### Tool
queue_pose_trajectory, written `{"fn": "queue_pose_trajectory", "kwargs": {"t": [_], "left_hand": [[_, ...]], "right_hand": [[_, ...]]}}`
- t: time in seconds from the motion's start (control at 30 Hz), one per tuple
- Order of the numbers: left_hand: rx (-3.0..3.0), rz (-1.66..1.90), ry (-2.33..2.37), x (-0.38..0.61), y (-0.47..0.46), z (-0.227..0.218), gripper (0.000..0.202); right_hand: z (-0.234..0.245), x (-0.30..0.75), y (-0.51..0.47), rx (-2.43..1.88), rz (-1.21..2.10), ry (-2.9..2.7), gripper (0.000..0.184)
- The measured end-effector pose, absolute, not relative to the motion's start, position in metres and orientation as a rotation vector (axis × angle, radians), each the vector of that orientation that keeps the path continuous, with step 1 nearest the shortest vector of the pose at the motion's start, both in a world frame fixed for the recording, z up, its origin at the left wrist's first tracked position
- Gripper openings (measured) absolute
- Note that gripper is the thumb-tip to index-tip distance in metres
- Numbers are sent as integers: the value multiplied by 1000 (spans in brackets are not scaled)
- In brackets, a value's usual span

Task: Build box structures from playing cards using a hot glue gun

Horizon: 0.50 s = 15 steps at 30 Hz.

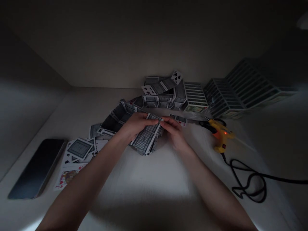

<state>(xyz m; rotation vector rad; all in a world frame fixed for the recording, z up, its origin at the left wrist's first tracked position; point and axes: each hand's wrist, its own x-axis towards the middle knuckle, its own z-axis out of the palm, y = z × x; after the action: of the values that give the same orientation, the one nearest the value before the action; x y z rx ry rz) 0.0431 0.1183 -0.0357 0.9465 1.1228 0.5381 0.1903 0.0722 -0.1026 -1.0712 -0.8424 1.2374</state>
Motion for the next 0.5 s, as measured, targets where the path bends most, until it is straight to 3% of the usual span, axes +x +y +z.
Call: {"fn": "queue_pose_trajectory", "kwargs": {"t": [0.17,0.5], "left_hand": [[921,543,1105,43,118,-36,16],[931,514,1119,42,117,-35,27]], "right_hand": [[-104,191,71,-1050,1229,-855,14],[-101,190,67,-995,1317,-816,25]]}}
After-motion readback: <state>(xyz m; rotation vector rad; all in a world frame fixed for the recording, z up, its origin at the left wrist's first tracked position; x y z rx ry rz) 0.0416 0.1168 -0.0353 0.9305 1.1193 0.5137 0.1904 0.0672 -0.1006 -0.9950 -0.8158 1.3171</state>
